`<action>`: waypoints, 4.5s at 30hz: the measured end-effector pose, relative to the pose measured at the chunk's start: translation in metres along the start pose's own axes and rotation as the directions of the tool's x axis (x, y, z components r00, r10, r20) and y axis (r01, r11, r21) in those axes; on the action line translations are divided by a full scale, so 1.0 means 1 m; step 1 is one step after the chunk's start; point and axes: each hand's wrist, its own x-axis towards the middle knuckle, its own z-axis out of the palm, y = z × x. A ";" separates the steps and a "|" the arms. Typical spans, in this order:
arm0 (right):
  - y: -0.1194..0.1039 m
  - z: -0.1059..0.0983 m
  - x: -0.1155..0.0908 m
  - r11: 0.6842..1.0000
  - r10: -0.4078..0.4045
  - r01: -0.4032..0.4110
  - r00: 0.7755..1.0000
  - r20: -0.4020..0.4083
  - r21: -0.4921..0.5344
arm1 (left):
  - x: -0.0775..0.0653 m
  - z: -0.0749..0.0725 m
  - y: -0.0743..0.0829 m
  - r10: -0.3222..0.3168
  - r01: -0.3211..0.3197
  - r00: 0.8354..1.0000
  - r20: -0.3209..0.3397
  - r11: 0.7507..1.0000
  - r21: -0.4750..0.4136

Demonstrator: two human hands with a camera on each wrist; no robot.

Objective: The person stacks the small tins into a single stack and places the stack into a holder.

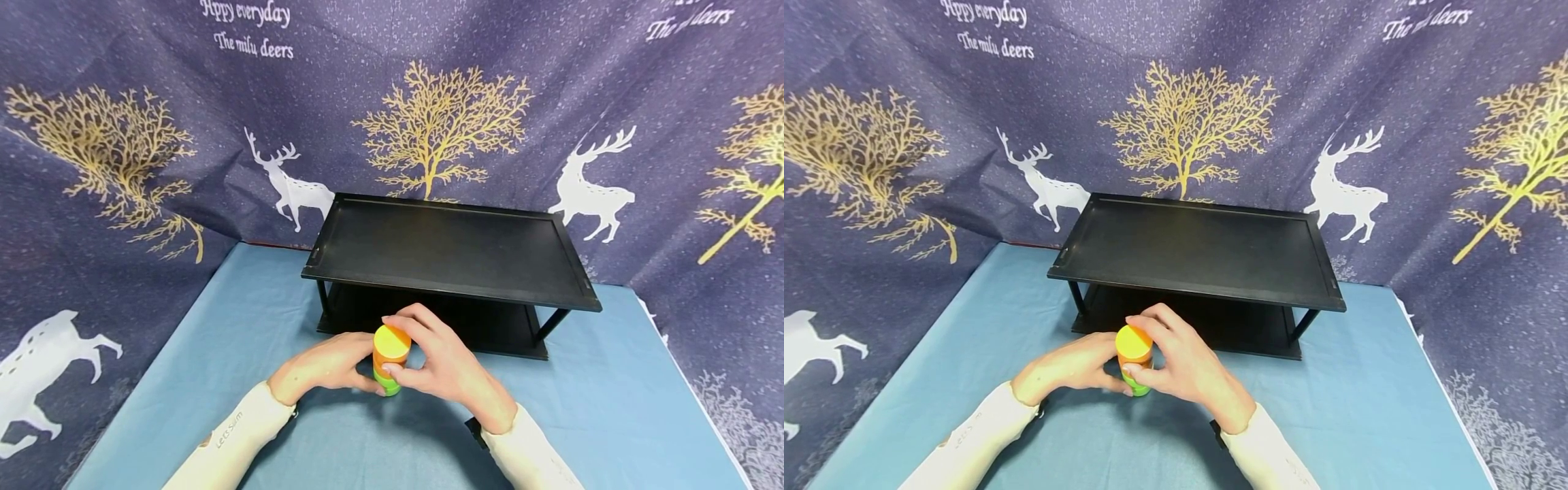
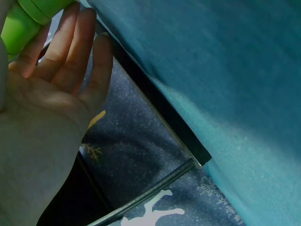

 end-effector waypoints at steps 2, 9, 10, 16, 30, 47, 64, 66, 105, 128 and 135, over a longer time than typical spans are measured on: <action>0.000 0.000 0.000 1.000 -0.001 0.001 1.000 0.000 0.001 | 0.000 0.000 0.000 0.001 -0.001 1.000 0.000 1.000 -0.001; 0.001 0.002 0.000 1.000 -0.011 0.011 1.000 -0.001 0.011 | 0.000 0.000 0.001 0.005 -0.005 1.000 0.000 1.000 -0.009; 0.001 0.003 0.000 1.000 -0.008 0.008 1.000 0.000 0.010 | 0.000 0.000 0.001 0.006 -0.006 1.000 0.000 1.000 -0.010; 0.002 0.003 -0.001 1.000 0.017 -0.017 1.000 0.008 -0.003 | 0.000 0.000 0.000 0.015 -0.015 1.000 -0.004 1.000 -0.020; 0.003 0.005 -0.003 1.000 0.015 -0.015 1.000 0.011 0.009 | 0.000 0.001 -0.001 0.017 -0.018 1.000 -0.004 1.000 -0.006; 0.001 0.002 -0.002 0.999 0.044 -0.044 0.999 0.022 0.012 | 0.001 0.000 -0.001 0.010 -0.010 1.000 -0.006 1.000 -0.029; 0.002 0.002 -0.002 0.999 0.051 -0.051 0.998 0.034 0.009 | 0.002 -0.001 0.000 0.005 -0.005 1.000 -0.005 0.999 -0.036; 0.002 0.002 -0.001 0.998 0.058 -0.058 0.998 0.039 0.008 | 0.002 -0.001 0.000 0.005 -0.005 1.000 -0.005 0.999 -0.034; 0.005 0.000 -0.017 0.979 0.203 -0.203 0.971 0.124 -0.014 | 0.002 0.001 -0.003 0.004 -0.004 1.000 -0.004 1.000 -0.017; 0.018 0.011 -0.030 0.956 0.257 -0.284 0.933 0.250 0.077 | 0.001 0.000 -0.001 -0.001 0.001 1.000 0.001 1.000 0.000; 0.022 0.014 -0.032 0.941 0.299 -0.332 0.907 0.297 0.065 | 0.002 0.001 -0.001 0.014 -0.014 1.000 -0.004 1.000 0.021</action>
